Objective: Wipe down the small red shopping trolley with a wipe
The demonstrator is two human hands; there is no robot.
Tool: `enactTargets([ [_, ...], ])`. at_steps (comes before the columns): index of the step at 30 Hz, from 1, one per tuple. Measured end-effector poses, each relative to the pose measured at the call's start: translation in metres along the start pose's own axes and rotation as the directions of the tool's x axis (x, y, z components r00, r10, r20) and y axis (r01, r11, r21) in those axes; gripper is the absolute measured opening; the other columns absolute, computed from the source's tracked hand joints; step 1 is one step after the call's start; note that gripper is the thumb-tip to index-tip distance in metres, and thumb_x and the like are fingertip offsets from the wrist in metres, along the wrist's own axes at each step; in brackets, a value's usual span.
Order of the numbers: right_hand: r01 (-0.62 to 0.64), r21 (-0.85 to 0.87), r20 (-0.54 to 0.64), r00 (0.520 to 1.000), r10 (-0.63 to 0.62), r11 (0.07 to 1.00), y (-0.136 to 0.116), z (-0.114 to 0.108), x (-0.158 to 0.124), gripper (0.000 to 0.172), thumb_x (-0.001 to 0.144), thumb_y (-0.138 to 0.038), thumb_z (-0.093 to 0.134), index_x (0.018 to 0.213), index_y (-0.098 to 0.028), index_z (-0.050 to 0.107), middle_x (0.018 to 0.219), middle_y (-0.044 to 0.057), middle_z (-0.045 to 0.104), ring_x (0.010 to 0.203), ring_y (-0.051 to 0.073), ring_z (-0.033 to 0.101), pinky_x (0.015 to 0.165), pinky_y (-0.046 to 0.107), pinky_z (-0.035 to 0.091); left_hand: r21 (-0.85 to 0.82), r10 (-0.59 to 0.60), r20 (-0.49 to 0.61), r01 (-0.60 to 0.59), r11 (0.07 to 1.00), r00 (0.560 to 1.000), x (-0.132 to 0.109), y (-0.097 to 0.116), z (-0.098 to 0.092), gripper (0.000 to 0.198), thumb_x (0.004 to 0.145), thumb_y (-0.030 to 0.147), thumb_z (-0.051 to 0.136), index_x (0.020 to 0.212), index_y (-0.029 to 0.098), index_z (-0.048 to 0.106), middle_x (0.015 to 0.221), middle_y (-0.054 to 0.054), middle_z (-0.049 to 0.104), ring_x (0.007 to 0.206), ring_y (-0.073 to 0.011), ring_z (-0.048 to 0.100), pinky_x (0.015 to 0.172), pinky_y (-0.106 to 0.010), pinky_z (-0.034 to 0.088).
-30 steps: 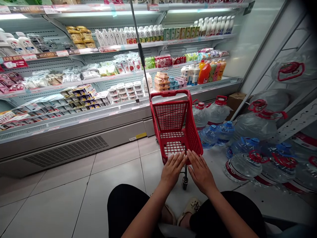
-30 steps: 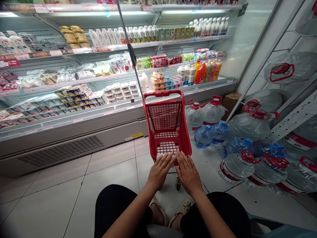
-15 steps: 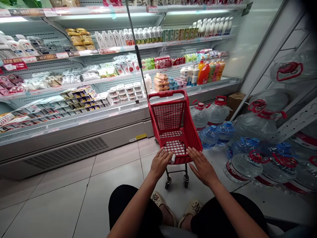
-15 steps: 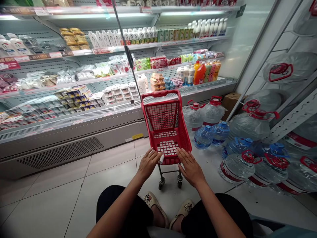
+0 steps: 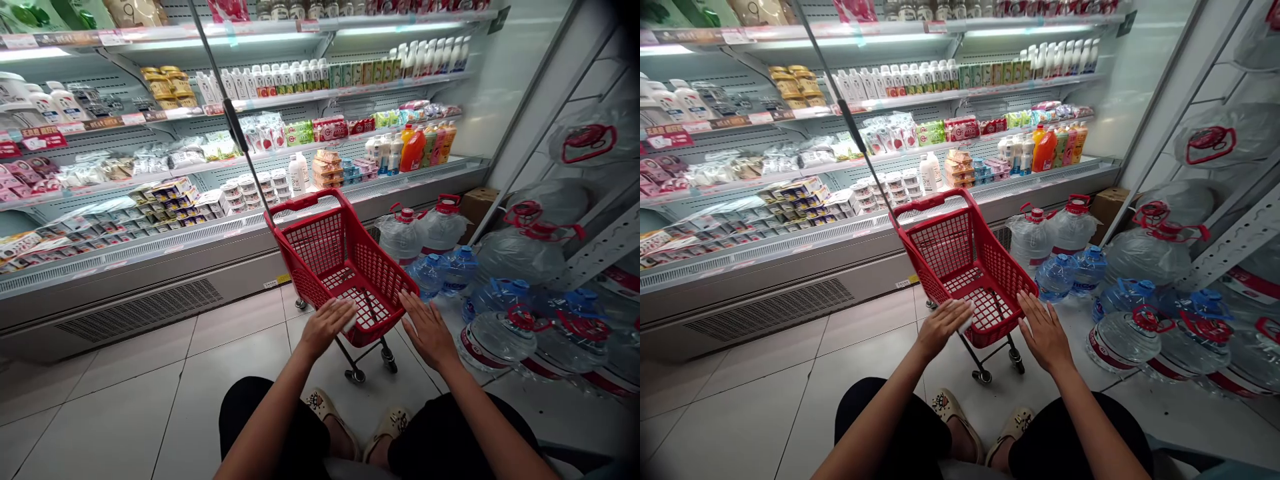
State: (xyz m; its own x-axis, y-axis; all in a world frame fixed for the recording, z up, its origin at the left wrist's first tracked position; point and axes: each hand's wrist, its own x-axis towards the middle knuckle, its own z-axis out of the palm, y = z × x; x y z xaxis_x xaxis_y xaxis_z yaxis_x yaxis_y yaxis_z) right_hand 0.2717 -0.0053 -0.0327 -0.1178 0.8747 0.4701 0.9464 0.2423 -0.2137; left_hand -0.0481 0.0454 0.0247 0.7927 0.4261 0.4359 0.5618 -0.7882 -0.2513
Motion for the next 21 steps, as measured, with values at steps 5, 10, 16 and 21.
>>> enactTargets([
  [5,-0.093,0.063,-0.074,0.992,0.098,0.994,-0.045,0.008,0.007,0.066,0.110,-0.047,0.032,0.169,-0.029,0.009,0.177,0.005,0.011,0.161,0.031,0.019,0.128,0.059,0.024,-0.072,-0.182,-0.042,0.179,0.981,0.982,0.004,0.011,0.004,0.060,0.099,0.015,0.049,0.158,0.015,0.043,0.163,-0.009,0.046,0.156,-0.0205,0.034,0.129,-0.046,0.031],
  [10,0.004,0.166,-0.069,0.998,0.007,0.986,-0.098,0.009,0.003,0.066,0.111,-0.043,0.027,0.169,-0.028,0.002,0.177,0.006,0.012,0.162,0.028,0.016,0.129,0.057,0.025,-0.106,-0.175,-0.059,0.168,0.980,0.983,0.009,0.050,0.009,0.065,0.098,0.041,0.059,0.156,0.015,0.046,0.164,-0.012,0.044,0.157,-0.0278,0.031,0.130,-0.052,0.029],
  [16,-0.005,0.117,0.018,1.000,0.003,0.993,-0.076,0.000,-0.003,0.077,0.108,-0.057,0.032,0.169,-0.026,-0.003,0.175,0.008,0.018,0.161,0.028,0.021,0.130,0.057,0.020,0.037,-0.023,-0.041,0.025,0.999,0.999,0.011,0.036,0.005,0.053,0.106,0.014,0.043,0.159,0.020,0.042,0.162,-0.002,0.049,0.154,-0.0155,0.038,0.133,-0.040,0.025],
  [21,-0.055,0.083,-0.004,0.998,0.055,0.995,-0.059,-0.006,-0.003,0.070,0.110,-0.053,0.026,0.169,-0.028,-0.002,0.174,0.006,0.022,0.160,0.028,0.025,0.130,0.059,0.020,0.090,-0.205,-0.083,0.212,0.973,0.975,-0.005,-0.008,-0.009,0.066,0.104,0.007,0.038,0.167,0.024,0.027,0.162,-0.002,0.047,0.152,-0.0163,0.041,0.133,-0.042,0.022],
])
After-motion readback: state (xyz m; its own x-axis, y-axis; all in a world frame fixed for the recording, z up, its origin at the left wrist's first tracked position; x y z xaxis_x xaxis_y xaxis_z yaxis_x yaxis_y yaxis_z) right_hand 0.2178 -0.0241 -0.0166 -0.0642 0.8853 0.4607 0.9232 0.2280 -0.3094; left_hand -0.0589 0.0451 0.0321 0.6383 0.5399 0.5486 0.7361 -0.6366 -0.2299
